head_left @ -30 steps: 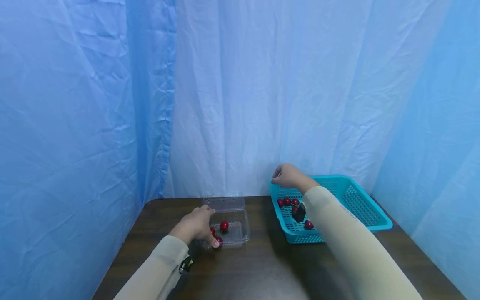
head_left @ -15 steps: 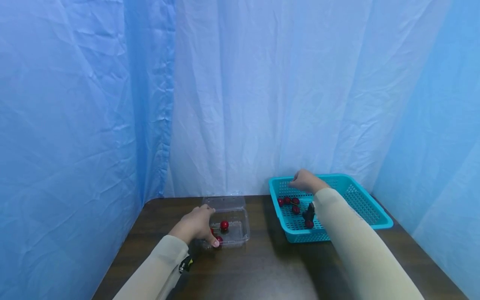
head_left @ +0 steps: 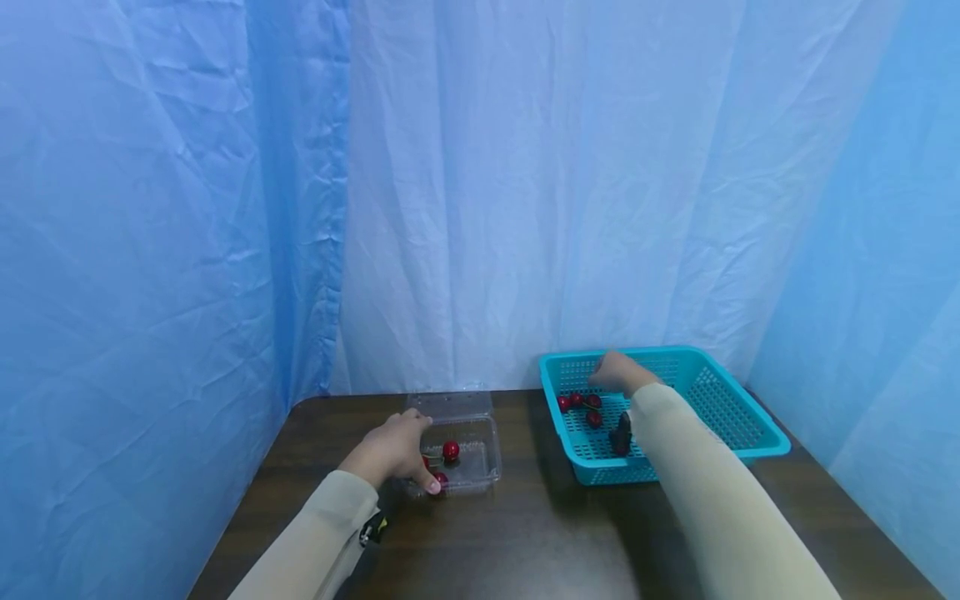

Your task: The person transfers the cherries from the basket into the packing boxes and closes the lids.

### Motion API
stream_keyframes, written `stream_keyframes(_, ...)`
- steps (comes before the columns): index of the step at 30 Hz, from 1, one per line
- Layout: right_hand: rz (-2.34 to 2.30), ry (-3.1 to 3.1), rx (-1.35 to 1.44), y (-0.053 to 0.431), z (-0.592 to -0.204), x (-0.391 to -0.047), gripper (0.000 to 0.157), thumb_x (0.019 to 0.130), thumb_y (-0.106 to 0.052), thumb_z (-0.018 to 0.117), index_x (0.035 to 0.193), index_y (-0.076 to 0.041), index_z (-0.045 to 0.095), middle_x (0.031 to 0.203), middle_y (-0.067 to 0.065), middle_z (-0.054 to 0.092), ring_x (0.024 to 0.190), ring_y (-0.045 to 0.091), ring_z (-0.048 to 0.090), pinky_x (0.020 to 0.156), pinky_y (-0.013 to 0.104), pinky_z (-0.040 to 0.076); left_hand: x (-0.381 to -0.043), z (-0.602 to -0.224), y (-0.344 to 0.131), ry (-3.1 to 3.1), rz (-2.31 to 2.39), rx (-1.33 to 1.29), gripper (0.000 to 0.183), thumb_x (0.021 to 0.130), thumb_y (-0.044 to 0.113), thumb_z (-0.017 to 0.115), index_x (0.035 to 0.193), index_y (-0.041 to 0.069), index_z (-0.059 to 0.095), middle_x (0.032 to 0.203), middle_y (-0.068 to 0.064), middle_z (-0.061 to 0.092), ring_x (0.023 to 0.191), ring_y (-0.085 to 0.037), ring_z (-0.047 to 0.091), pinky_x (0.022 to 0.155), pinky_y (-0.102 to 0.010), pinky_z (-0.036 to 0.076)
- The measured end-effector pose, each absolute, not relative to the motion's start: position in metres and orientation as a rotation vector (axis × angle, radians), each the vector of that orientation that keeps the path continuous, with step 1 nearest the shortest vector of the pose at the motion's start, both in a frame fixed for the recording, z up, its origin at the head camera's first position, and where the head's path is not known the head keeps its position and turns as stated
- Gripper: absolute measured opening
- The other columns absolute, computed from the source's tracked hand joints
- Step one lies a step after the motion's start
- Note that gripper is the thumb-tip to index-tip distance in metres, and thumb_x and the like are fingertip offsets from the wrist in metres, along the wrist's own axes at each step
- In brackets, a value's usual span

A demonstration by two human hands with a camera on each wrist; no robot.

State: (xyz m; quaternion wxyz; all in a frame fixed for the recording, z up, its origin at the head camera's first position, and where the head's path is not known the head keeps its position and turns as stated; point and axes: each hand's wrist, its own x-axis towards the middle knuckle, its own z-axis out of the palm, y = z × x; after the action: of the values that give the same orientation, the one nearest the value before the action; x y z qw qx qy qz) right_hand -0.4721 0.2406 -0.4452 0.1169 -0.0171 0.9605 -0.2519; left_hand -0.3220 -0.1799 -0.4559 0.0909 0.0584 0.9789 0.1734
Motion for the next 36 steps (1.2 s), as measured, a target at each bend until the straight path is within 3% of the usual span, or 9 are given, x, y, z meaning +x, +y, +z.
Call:
stream_keyframes(4, -0.697, 2.805, -0.06, 0.238, -0.449, -0.473, 0.027, 0.108, -0.02, 0.073, 0.084, -0.01, 0.071, 0.082, 0.003, 0.063, 0.082, 0.024, 0.063, 0.079, 0.045, 0.061, -0.322, -0.457, -0.181, 2.906, 0.523, 0.167, 0.117, 0.067, 0.041, 0.112, 0.167, 0.013, 0.057, 0.173, -0.019, 0.052, 0.159, -0.047, 0.05, 0.119, -0.073, 0.053)
stream_keyframes(9, -0.655, 2.801, -0.109, 0.234, -0.453, -0.473, 0.027, 0.106, -0.016, 0.074, 0.08, -0.014, 0.068, 0.079, -0.001, 0.06, 0.076, 0.018, 0.056, 0.08, 0.041, 0.057, -0.323, -0.456, -0.181, 2.902, 0.525, 0.161, 0.117, 0.068, 0.04, 0.111, 0.168, 0.014, 0.056, 0.174, -0.019, 0.051, 0.16, -0.048, 0.049, 0.119, -0.074, 0.053)
stream_keyframes(16, -0.631, 2.768, -0.184, 0.231, -0.452, -0.463, 0.057, 0.108, -0.008, 0.062, 0.058, -0.022, 0.04, 0.06, -0.006, 0.035, 0.059, 0.013, 0.031, 0.063, 0.032, 0.038, -0.323, -0.456, -0.181, 2.907, 0.513, 0.164, 0.116, 0.068, 0.041, 0.111, 0.167, 0.015, 0.056, 0.175, -0.018, 0.05, 0.16, -0.048, 0.05, 0.119, -0.074, 0.053)
stream_keyframes(19, -0.622, 2.769, -0.155, 0.23, -0.454, -0.461, 0.055, 0.11, -0.01, 0.061, 0.059, -0.021, 0.043, 0.063, -0.004, 0.04, 0.061, 0.016, 0.04, 0.063, 0.033, 0.042, -0.324, -0.457, -0.181, 2.907, 0.513, 0.158, 0.117, 0.068, 0.042, 0.111, 0.167, 0.016, 0.056, 0.174, -0.018, 0.05, 0.159, -0.048, 0.05, 0.119, -0.074, 0.053)
stream_keyframes(24, -0.611, 2.754, -0.041, 0.23, -0.46, -0.466, 0.04, 0.112, -0.016, 0.065, 0.073, -0.016, 0.058, 0.076, 0.003, 0.055, 0.077, 0.025, 0.059, 0.068, 0.038, 0.053, -0.323, -0.458, -0.182, 2.906, 0.52, 0.158, 0.117, 0.068, 0.042, 0.111, 0.168, 0.016, 0.056, 0.175, -0.018, 0.05, 0.16, -0.048, 0.049, 0.119, -0.074, 0.053)
stream_keyframes(31, -0.583, 2.715, -0.033, 0.227, -0.453, -0.457, 0.026, 0.109, -0.01, 0.067, 0.083, -0.013, 0.068, 0.082, 0.003, 0.062, 0.074, 0.018, 0.056, 0.07, 0.035, 0.055, -0.323, -0.458, -0.182, 2.907, 0.527, 0.164, 0.117, 0.068, 0.041, 0.112, 0.167, 0.016, 0.056, 0.174, -0.018, 0.051, 0.159, -0.048, 0.05, 0.118, -0.075, 0.054)
stream_keyframes(36, -0.562, 2.725, -0.045, 0.223, -0.445, -0.446, 0.011, 0.107, -0.011, 0.072, 0.099, -0.01, 0.079, 0.098, 0.008, 0.077, 0.088, 0.024, 0.071, 0.081, 0.038, 0.063, -0.321, -0.457, -0.182, 2.906, 0.533, 0.154, 0.118, 0.067, 0.041, 0.112, 0.168, 0.017, 0.056, 0.174, -0.017, 0.051, 0.158, -0.048, 0.051, 0.118, -0.074, 0.054)
